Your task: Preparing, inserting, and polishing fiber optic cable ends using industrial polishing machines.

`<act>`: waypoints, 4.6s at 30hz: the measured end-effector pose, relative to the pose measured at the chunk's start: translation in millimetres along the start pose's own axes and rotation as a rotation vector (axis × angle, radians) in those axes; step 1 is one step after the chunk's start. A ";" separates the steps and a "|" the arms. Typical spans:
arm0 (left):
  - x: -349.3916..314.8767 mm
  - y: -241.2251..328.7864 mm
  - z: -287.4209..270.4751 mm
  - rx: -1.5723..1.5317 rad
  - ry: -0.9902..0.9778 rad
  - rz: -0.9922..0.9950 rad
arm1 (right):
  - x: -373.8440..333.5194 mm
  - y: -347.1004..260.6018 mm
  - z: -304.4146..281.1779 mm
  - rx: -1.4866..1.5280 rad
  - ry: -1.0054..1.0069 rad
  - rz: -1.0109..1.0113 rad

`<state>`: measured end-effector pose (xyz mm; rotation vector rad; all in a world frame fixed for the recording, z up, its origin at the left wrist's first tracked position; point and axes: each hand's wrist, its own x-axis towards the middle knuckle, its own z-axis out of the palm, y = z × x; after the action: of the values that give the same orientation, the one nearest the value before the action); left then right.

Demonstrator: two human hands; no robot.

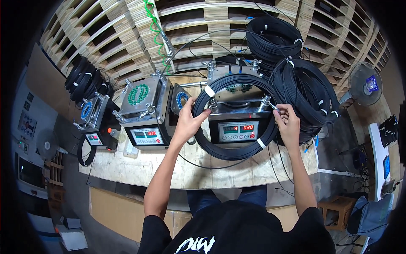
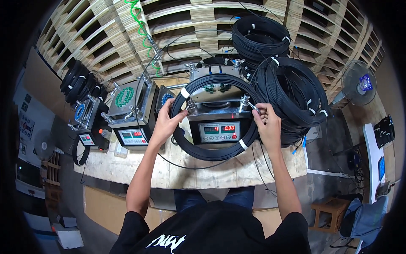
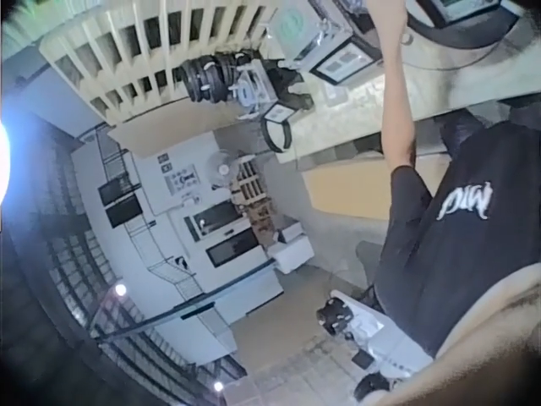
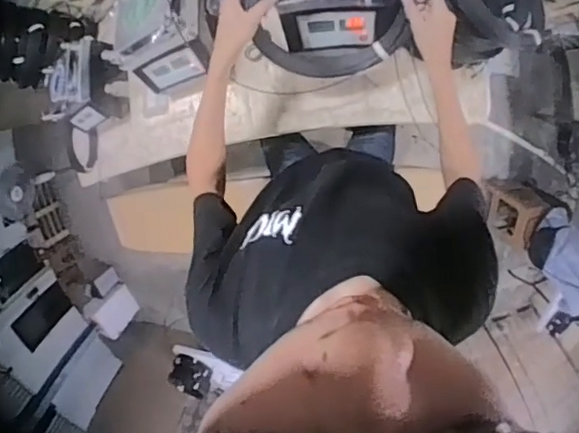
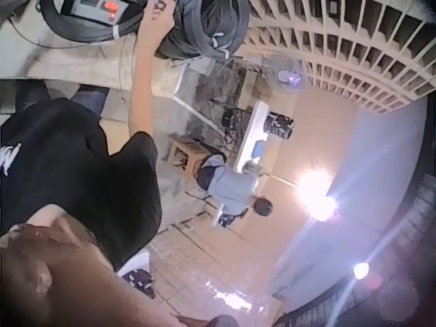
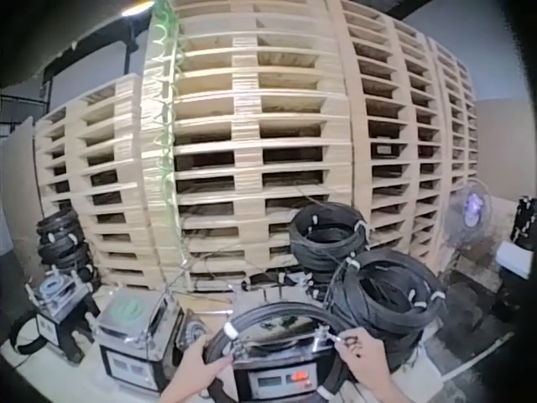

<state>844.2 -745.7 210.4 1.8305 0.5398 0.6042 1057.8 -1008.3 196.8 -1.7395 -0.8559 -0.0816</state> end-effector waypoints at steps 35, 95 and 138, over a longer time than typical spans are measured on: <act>29.9 -35.4 6.3 -0.312 0.063 0.078 | 9.6 -6.5 8.1 0.090 0.021 0.017; -5.5 18.2 -21.9 0.297 -0.166 0.076 | 13.2 -6.5 3.7 0.004 0.032 -0.013; -9.5 4.3 -16.9 0.102 -0.067 -0.007 | 8.6 5.7 5.0 0.199 0.061 0.059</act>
<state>826.5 -740.9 218.0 1.9370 0.5404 0.5161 1065.6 -1000.2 194.3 -1.5671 -0.7418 -0.0093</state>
